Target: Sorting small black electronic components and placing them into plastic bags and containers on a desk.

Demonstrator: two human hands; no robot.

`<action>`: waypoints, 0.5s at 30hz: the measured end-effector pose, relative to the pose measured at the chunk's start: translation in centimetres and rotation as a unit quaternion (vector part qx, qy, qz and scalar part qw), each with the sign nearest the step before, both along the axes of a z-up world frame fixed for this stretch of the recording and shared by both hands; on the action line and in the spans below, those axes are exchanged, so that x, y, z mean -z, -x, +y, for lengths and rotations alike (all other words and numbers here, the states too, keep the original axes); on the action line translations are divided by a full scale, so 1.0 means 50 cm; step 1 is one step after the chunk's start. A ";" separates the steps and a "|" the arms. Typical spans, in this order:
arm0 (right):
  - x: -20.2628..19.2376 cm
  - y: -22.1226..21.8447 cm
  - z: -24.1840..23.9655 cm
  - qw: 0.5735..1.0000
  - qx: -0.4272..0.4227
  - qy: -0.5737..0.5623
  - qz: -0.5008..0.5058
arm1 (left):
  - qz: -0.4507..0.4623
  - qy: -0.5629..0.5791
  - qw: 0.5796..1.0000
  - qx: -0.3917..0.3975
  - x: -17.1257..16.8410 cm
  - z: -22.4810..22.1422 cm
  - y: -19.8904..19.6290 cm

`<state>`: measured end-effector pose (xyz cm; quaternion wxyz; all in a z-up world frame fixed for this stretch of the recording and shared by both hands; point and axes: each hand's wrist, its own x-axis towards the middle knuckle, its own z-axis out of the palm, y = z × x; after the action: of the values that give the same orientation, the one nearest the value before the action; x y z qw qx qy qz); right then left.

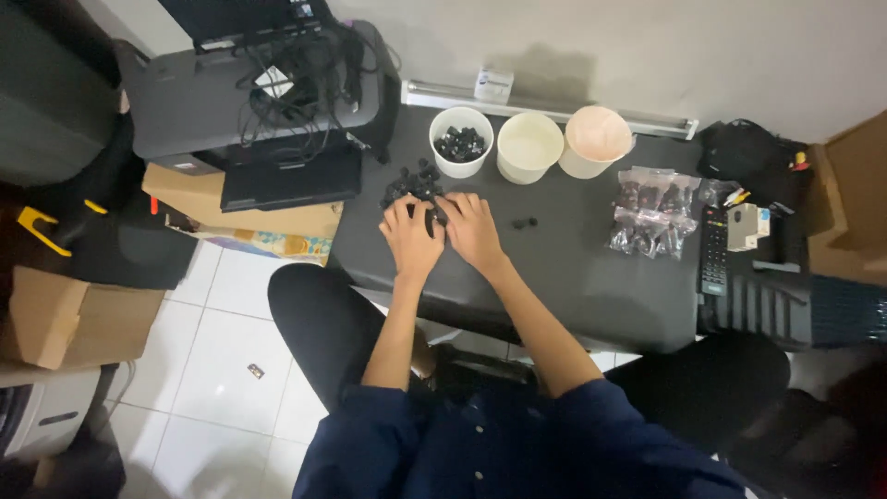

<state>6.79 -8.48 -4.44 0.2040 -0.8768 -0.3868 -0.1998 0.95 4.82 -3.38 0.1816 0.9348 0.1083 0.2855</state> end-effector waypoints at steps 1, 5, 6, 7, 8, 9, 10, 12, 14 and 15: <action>-0.005 -0.004 0.004 1.000 0.000 -0.002 -0.002 | -0.002 -0.002 1.000 0.000 -0.002 0.003 -0.002; 0.000 -0.009 0.006 0.999 0.015 -0.008 0.041 | 0.000 0.009 1.000 -0.001 -0.006 0.000 0.005; 0.005 -0.012 0.007 0.998 0.021 -0.010 0.051 | -0.002 0.011 1.000 0.005 -0.009 0.001 0.006; 0.003 -0.012 0.007 0.999 0.019 -0.009 0.048 | -0.004 0.012 1.000 0.002 -0.003 0.002 0.004; 0.001 -0.013 0.006 0.998 0.019 -0.017 0.049 | 0.000 0.012 1.000 0.005 0.003 0.003 0.001; -0.001 -0.008 0.006 0.998 0.018 -0.026 0.052 | 0.007 0.011 1.000 0.007 0.009 0.004 0.004; 0.004 -0.014 0.007 0.998 0.016 -0.025 0.051 | 0.006 0.012 1.000 0.005 0.003 0.005 0.002; 0.018 -0.015 0.004 0.998 0.025 -0.002 0.056 | -0.003 0.010 1.000 0.021 -0.006 0.004 0.008; 0.033 -0.020 0.004 0.998 0.031 -0.009 0.062 | -0.003 0.011 1.000 0.023 -0.011 0.002 0.008; 0.040 -0.022 0.004 0.997 0.038 -0.016 0.068 | -0.004 0.011 1.000 0.025 -0.014 0.001 0.008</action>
<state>7.89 -8.29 -6.44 0.2364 -0.8990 -0.3352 -0.1535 0.54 4.89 -2.66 0.1994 0.9340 0.0872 0.2834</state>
